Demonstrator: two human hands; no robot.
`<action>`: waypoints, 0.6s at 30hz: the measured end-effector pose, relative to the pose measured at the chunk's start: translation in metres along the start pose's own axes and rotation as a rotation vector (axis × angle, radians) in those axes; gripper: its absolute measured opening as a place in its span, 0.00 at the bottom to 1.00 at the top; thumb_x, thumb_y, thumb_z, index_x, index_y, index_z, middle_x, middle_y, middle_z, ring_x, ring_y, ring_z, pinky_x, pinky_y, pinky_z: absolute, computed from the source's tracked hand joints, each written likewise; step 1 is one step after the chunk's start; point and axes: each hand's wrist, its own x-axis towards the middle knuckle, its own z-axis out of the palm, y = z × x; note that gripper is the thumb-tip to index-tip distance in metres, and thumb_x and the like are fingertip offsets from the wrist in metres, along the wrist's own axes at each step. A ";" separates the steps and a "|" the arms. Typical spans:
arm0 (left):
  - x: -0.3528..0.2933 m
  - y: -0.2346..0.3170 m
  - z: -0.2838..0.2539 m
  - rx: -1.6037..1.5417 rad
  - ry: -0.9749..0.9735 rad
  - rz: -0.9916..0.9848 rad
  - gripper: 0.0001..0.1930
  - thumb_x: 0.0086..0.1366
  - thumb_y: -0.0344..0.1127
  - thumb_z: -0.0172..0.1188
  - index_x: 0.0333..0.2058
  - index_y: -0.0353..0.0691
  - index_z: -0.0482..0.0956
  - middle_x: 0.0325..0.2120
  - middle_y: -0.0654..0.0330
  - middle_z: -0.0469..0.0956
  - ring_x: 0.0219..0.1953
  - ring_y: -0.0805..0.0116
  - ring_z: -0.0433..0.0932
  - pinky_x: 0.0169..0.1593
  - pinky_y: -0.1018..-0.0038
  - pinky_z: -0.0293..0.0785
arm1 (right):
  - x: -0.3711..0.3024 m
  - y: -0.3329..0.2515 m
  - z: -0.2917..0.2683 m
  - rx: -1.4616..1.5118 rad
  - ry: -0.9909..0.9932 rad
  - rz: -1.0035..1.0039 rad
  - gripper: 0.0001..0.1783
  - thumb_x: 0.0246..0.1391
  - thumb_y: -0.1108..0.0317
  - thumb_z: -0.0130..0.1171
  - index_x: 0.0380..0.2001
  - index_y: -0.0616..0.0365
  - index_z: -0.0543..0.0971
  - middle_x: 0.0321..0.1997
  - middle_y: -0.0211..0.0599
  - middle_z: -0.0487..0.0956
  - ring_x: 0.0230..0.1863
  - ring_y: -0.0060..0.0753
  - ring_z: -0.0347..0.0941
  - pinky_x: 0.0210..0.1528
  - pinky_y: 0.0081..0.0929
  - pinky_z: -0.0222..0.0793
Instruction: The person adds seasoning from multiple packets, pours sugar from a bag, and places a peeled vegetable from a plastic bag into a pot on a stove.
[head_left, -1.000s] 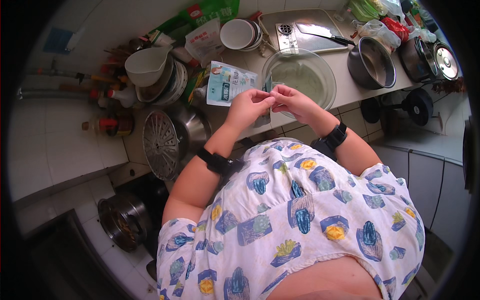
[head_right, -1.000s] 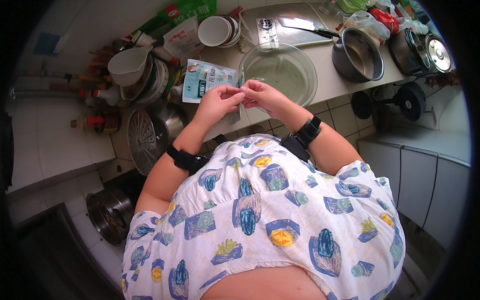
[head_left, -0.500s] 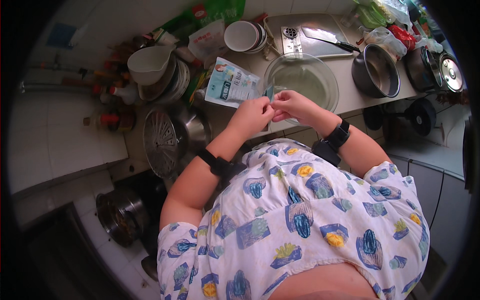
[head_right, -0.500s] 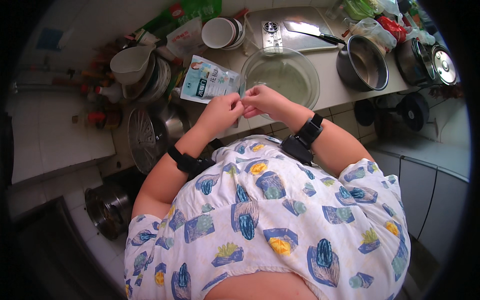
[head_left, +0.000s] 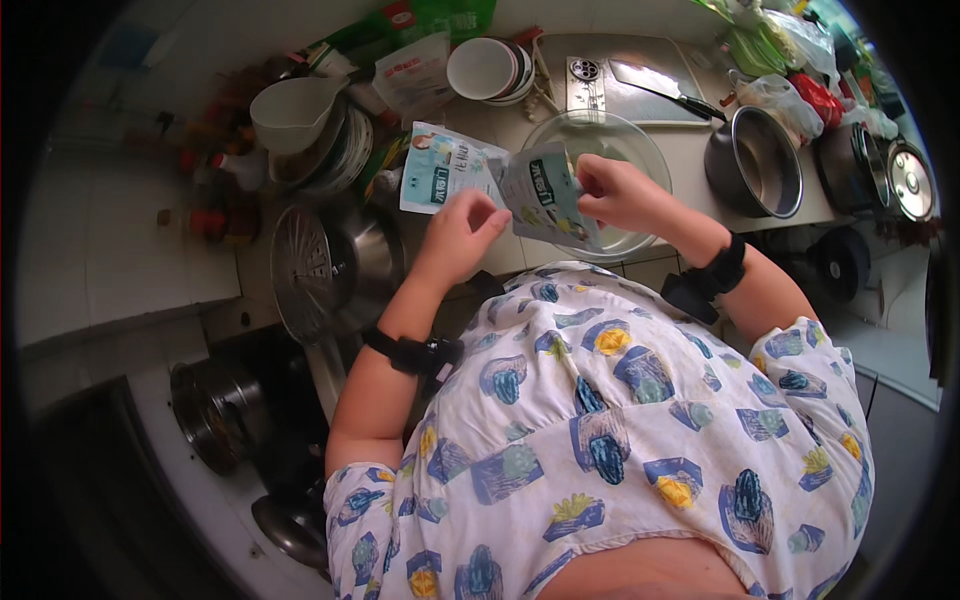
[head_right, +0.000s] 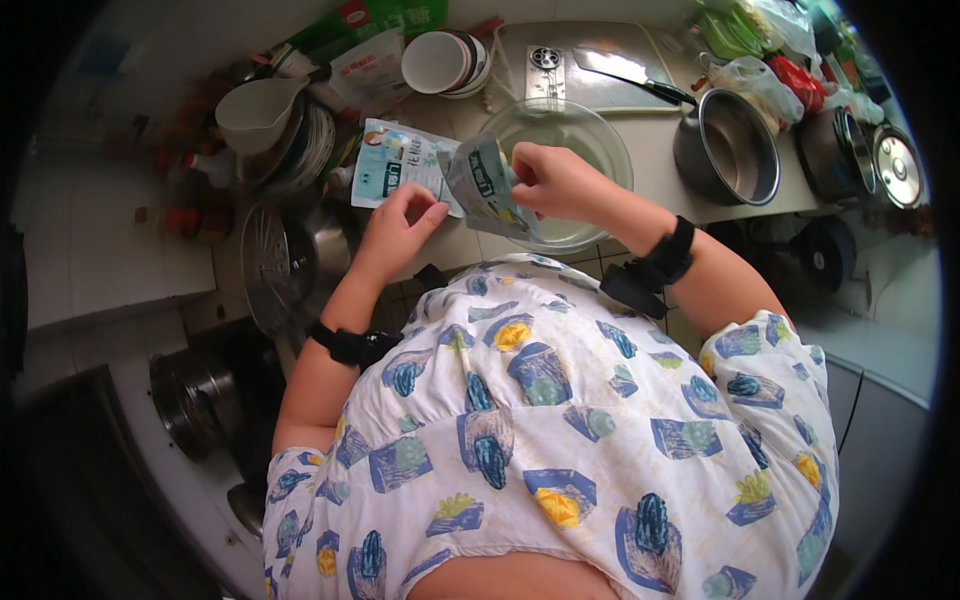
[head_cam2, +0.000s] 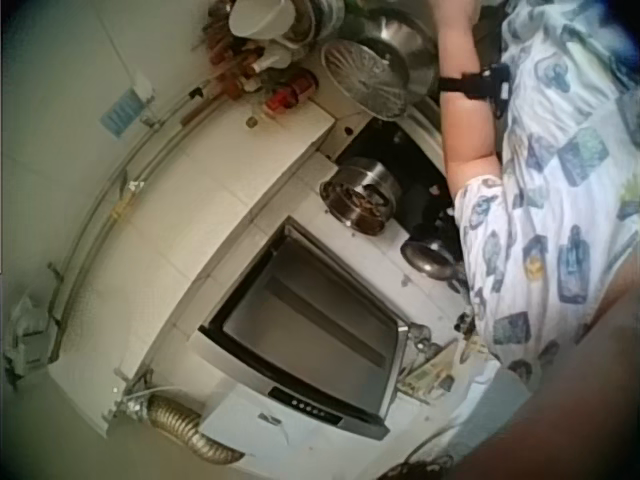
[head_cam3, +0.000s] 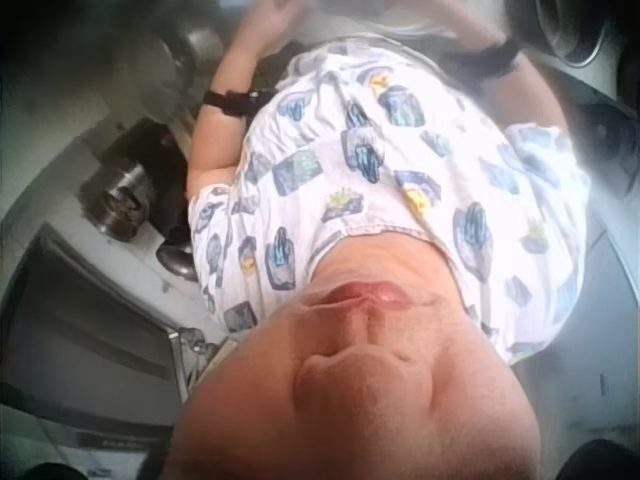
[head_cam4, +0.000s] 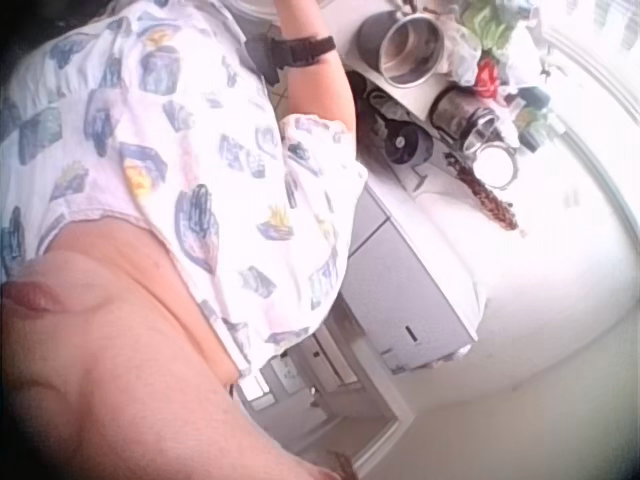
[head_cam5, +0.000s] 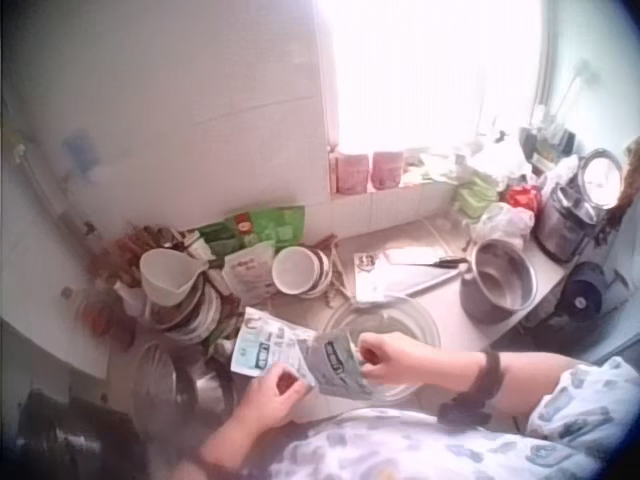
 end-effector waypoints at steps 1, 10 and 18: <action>0.008 -0.020 0.011 -0.029 0.163 0.102 0.24 0.59 0.51 0.63 0.43 0.35 0.72 0.38 0.50 0.76 0.38 0.59 0.77 0.41 0.66 0.72 | -0.004 -0.004 -0.010 -0.057 -0.053 -0.099 0.09 0.47 0.72 0.57 0.27 0.62 0.68 0.20 0.34 0.73 0.21 0.27 0.76 0.23 0.26 0.70; -0.060 -0.046 -0.023 -0.614 -0.034 -0.030 0.33 0.64 0.39 0.60 0.62 0.35 0.56 0.39 0.58 0.77 0.42 0.71 0.74 0.49 0.71 0.70 | -0.023 -0.076 0.011 0.281 -0.197 -0.293 0.11 0.56 0.77 0.54 0.44 0.62 0.69 0.36 0.28 0.75 0.34 0.15 0.70 0.32 0.16 0.67; -0.159 -0.066 -0.029 -0.775 0.451 0.070 0.28 0.65 0.36 0.59 0.61 0.41 0.59 0.36 0.63 0.75 0.40 0.75 0.73 0.44 0.77 0.69 | -0.028 -0.100 0.071 -0.174 0.238 -0.432 0.17 0.43 0.78 0.63 0.33 0.57 0.65 0.22 0.30 0.68 0.22 0.22 0.63 0.25 0.23 0.62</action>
